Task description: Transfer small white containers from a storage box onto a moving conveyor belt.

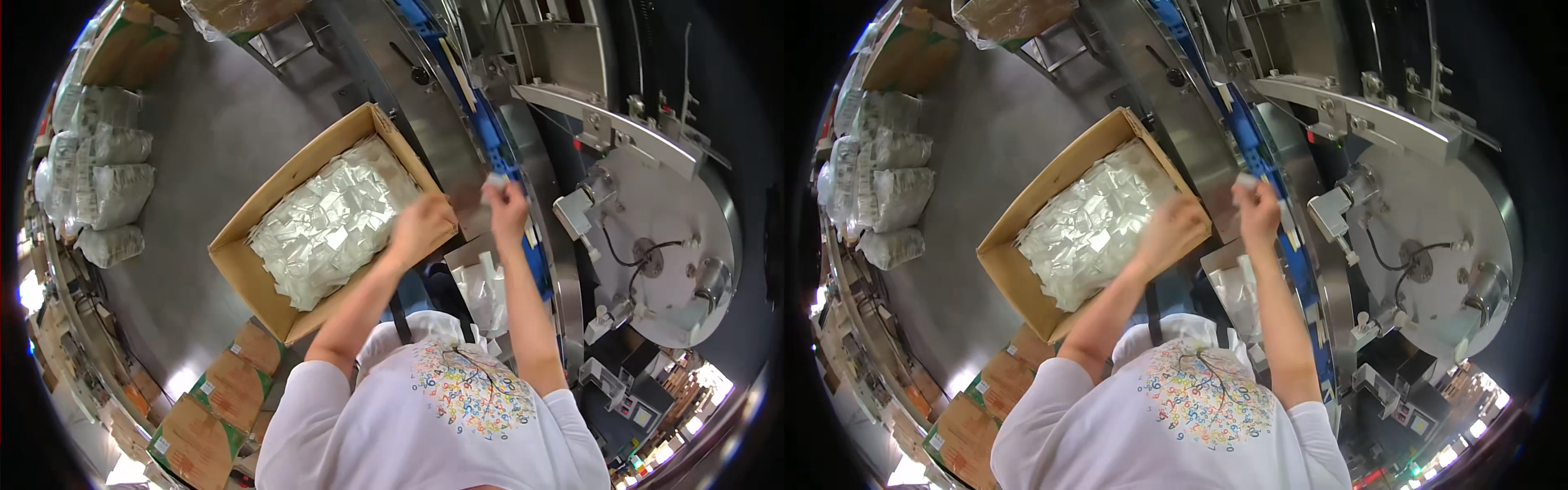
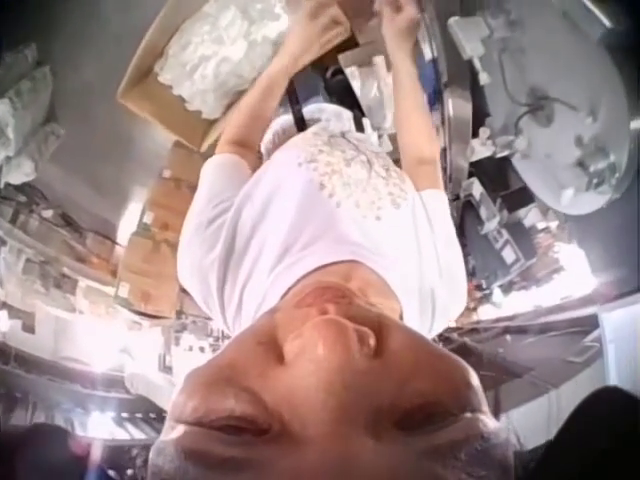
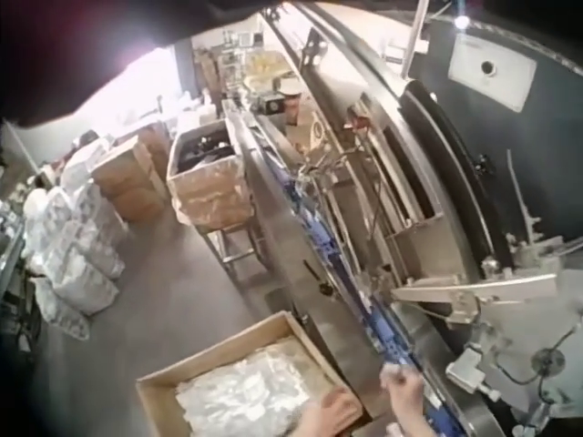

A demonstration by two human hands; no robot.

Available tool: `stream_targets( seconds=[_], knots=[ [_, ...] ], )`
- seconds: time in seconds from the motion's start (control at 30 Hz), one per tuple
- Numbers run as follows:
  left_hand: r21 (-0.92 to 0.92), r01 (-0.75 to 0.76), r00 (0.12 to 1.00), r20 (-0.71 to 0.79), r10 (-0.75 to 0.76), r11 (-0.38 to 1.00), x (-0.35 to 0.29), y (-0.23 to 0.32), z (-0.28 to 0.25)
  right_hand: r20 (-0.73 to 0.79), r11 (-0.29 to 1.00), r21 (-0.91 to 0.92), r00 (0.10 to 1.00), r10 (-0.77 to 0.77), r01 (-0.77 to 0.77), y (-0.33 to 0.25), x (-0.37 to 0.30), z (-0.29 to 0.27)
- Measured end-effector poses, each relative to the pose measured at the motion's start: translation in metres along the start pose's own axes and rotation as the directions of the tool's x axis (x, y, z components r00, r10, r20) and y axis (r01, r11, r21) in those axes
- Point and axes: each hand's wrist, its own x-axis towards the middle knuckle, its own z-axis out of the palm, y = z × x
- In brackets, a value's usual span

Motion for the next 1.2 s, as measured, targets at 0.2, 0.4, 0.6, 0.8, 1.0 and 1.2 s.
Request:
stream_targets(
  seconds=[0.2, 0.4, 0.6, 0.8, 1.0, 1.2],
  knots=[
    [0.608, 0.123, 0.991, -0.121, -0.061, 0.784, 0.083, -0.155, -0.053, -0.171, 0.817, -0.494, 0.888, -0.426, 0.297, 0.014, 0.071, -0.007],
    [0.823, 0.216, 0.957, -0.073, -0.281, 0.525, 0.114, -0.165, -0.048, 0.061, 0.761, -0.648, 0.998, 0.024, 0.021, 0.043, -0.069, -0.025],
    [0.805, 0.238, 0.946, -0.064, -0.319, 0.544, 0.115, -0.178, -0.033, 0.019, 0.747, -0.657, 0.988, 0.152, -0.103, 0.071, -0.092, -0.018],
    [0.728, 0.175, 0.978, -0.051, -0.202, 0.662, 0.091, -0.185, -0.043, -0.145, 0.913, -0.380, 0.965, -0.217, 0.148, 0.042, -0.026, -0.027],
    [0.501, 0.336, 0.938, -0.260, -0.231, 0.798, 0.053, -0.158, -0.074, -0.222, 0.888, -0.428, 0.933, -0.282, 0.167, 0.031, 0.054, -0.014],
    [-0.253, 0.532, 0.809, -0.130, -0.573, 0.808, -0.006, -0.044, -0.102, 0.306, 0.978, 0.106, 0.930, -0.203, 0.179, -0.041, -0.027, 0.046]
  ],
)
